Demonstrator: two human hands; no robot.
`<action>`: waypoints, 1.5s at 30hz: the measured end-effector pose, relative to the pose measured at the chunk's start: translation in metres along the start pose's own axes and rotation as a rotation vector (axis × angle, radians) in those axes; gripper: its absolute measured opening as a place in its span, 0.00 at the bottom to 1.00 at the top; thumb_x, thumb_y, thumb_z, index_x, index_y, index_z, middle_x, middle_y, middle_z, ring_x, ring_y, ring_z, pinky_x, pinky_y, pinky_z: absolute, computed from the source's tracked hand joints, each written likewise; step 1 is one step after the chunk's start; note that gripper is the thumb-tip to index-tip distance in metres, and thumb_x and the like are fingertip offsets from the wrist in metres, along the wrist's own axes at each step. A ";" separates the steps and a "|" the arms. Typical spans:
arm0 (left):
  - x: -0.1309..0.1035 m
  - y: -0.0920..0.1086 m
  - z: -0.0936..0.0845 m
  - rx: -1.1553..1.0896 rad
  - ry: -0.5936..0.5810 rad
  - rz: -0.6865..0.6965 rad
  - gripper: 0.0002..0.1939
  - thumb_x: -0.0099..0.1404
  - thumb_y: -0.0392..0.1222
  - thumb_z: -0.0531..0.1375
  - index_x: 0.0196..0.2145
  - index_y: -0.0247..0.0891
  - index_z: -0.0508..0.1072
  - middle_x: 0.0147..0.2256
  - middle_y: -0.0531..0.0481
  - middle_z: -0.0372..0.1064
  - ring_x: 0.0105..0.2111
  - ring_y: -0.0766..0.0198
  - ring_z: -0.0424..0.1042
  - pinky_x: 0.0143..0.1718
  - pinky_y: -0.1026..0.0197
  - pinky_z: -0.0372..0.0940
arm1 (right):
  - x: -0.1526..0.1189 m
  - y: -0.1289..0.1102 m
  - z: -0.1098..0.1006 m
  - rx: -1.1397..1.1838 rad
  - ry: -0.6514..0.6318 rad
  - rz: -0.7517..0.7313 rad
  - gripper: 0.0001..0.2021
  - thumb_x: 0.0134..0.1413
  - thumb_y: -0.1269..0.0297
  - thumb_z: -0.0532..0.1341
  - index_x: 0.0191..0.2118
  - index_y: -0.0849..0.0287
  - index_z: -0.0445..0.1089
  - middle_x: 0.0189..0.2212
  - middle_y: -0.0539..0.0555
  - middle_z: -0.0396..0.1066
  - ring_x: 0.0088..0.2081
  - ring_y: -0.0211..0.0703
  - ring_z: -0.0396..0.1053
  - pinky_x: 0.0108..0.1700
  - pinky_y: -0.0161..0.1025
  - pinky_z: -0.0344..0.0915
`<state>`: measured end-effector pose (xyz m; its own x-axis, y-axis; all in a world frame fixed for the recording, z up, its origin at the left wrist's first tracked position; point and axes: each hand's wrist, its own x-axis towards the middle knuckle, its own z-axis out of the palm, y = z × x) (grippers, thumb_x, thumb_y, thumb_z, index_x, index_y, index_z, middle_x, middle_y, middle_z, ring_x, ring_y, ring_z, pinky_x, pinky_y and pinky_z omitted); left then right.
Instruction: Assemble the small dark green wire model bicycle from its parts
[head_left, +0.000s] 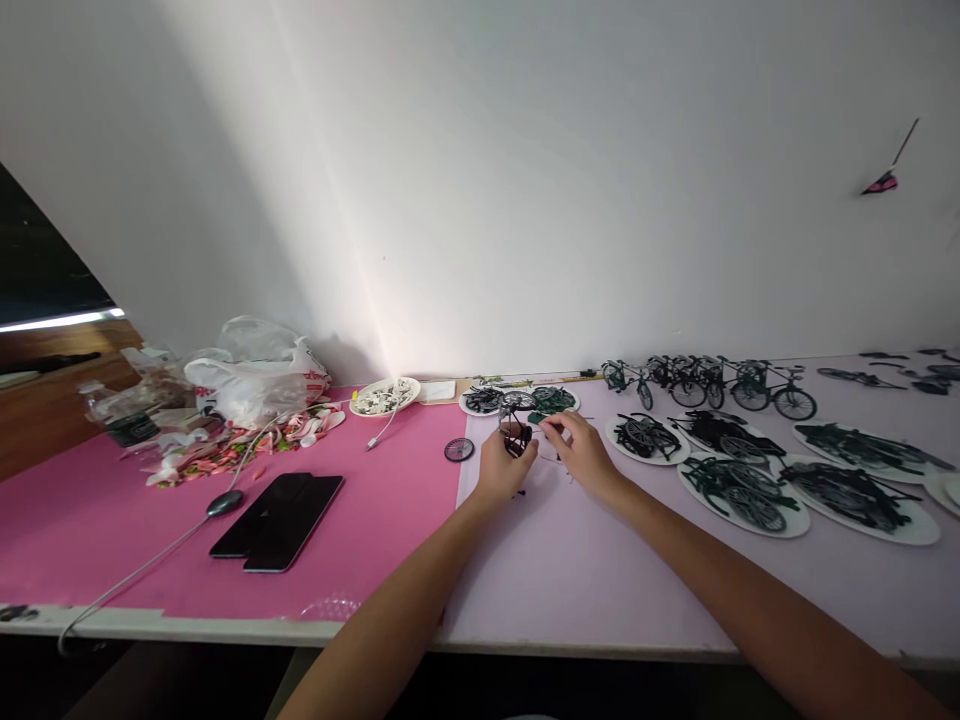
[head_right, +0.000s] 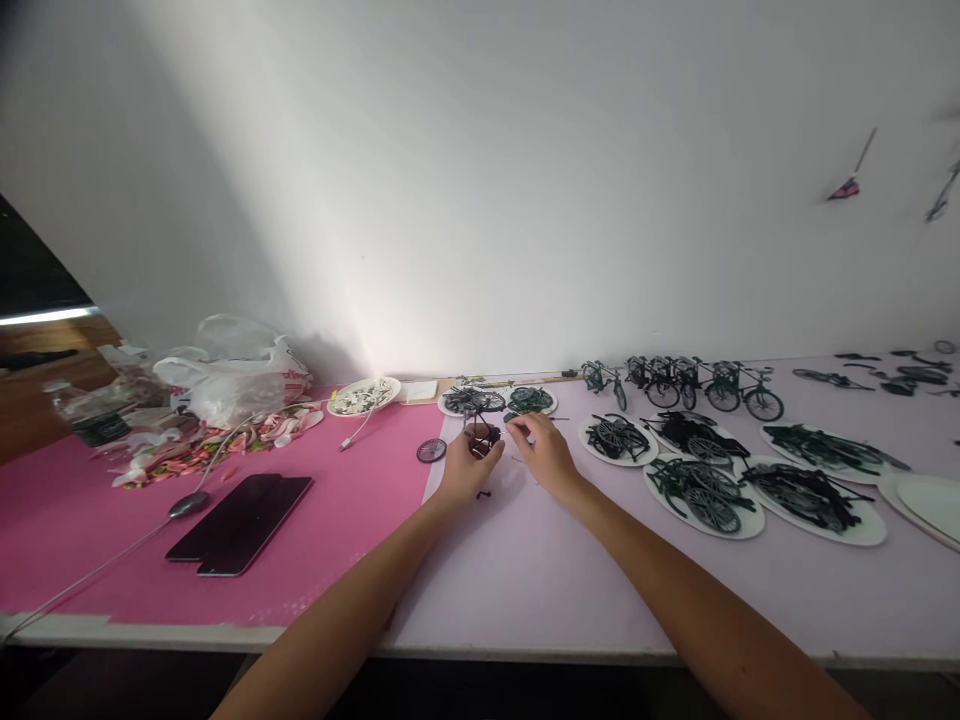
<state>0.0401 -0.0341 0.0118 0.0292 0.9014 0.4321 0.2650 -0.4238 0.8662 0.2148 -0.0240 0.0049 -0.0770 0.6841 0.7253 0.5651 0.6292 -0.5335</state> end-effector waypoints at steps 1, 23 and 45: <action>0.000 0.000 0.000 -0.002 0.003 -0.002 0.15 0.60 0.46 0.68 0.41 0.37 0.73 0.37 0.46 0.76 0.29 0.65 0.70 0.33 0.62 0.65 | 0.000 0.000 0.000 0.004 -0.005 0.004 0.16 0.71 0.51 0.55 0.40 0.54 0.74 0.39 0.57 0.76 0.42 0.50 0.73 0.39 0.43 0.71; 0.000 0.000 0.001 -0.020 0.017 -0.005 0.15 0.59 0.47 0.68 0.41 0.37 0.74 0.37 0.46 0.76 0.30 0.64 0.71 0.33 0.61 0.65 | 0.001 0.003 -0.001 -0.023 0.000 0.001 0.17 0.71 0.48 0.55 0.39 0.53 0.75 0.37 0.57 0.77 0.38 0.50 0.73 0.40 0.45 0.71; 0.004 -0.003 -0.003 -0.005 0.049 0.003 0.13 0.59 0.45 0.68 0.39 0.37 0.73 0.36 0.47 0.76 0.29 0.65 0.70 0.33 0.62 0.64 | -0.002 -0.002 -0.009 -0.064 -0.212 0.086 0.12 0.72 0.52 0.51 0.40 0.52 0.65 0.37 0.53 0.72 0.35 0.46 0.72 0.36 0.40 0.67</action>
<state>0.0365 -0.0291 0.0120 -0.0170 0.8948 0.4462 0.2597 -0.4270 0.8661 0.2208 -0.0305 0.0082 -0.1937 0.8006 0.5670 0.6277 0.5453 -0.5555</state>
